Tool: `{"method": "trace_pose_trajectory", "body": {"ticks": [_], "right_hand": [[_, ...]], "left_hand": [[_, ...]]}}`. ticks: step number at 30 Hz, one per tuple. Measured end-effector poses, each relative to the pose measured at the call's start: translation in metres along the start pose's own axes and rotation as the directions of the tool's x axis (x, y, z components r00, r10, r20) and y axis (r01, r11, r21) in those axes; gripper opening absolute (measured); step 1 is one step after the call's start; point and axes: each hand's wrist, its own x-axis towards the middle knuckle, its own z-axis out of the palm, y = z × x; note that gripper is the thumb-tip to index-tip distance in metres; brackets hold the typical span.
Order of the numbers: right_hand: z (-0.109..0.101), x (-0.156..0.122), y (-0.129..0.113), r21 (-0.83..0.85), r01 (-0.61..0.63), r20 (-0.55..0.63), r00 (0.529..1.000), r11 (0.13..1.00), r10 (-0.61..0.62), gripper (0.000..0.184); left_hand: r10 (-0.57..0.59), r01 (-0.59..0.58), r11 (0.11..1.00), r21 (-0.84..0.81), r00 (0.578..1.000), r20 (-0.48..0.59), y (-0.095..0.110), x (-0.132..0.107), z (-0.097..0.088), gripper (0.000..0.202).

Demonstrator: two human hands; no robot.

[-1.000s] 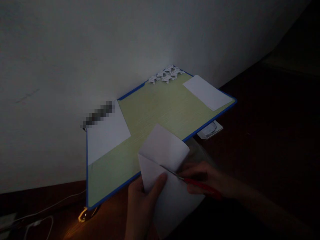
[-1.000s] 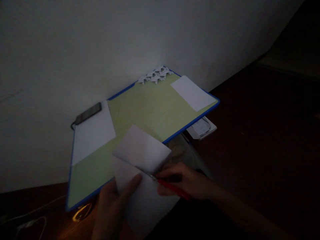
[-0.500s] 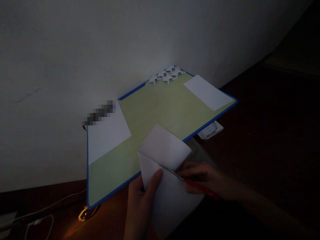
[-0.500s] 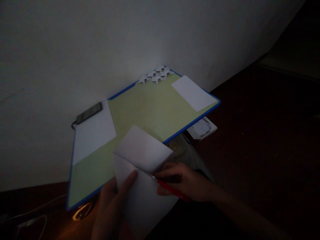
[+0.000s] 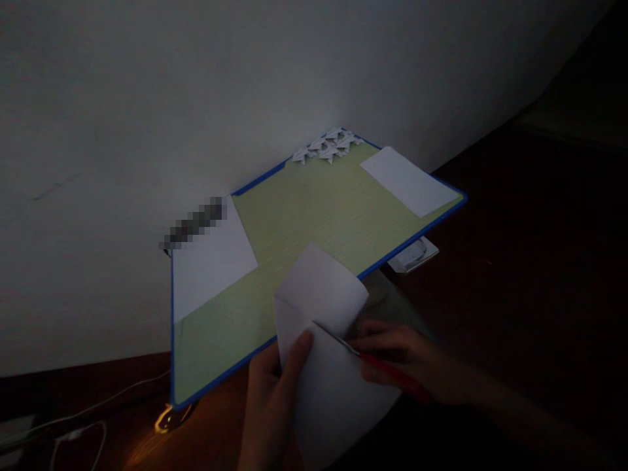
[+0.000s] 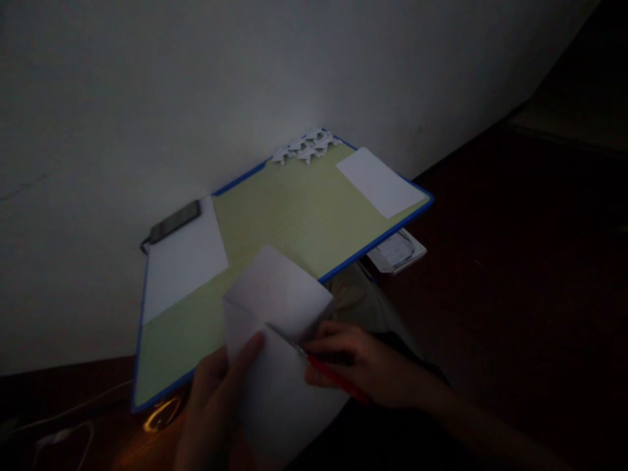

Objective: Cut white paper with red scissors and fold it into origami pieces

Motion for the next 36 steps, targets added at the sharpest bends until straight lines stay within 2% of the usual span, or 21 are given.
{"method": "trace_pose_trajectory", "body": {"ticks": [10,17,20,36], "right_hand": [[0.004,-0.001,0.005,-0.017,0.027,-0.025,0.999,0.999,-0.028,0.019],[0.005,-0.002,0.004,0.012,0.000,-0.037,0.999,1.000,0.000,0.015],[0.006,-0.002,0.003,-0.027,0.013,-0.049,0.999,1.000,-0.014,0.014],[0.010,-0.001,-0.006,-0.098,-0.020,-0.068,0.998,0.995,0.013,0.026]], "left_hand": [[0.034,-0.035,0.999,0.016,0.999,0.023,-0.005,0.002,-0.003,0.052],[0.035,-0.037,0.999,0.031,0.999,0.035,-0.004,0.002,-0.002,0.054],[0.033,-0.035,0.999,0.032,0.999,0.038,-0.002,0.002,-0.002,0.054],[0.030,-0.031,0.999,0.041,0.999,0.021,-0.002,0.002,-0.001,0.055]]}}
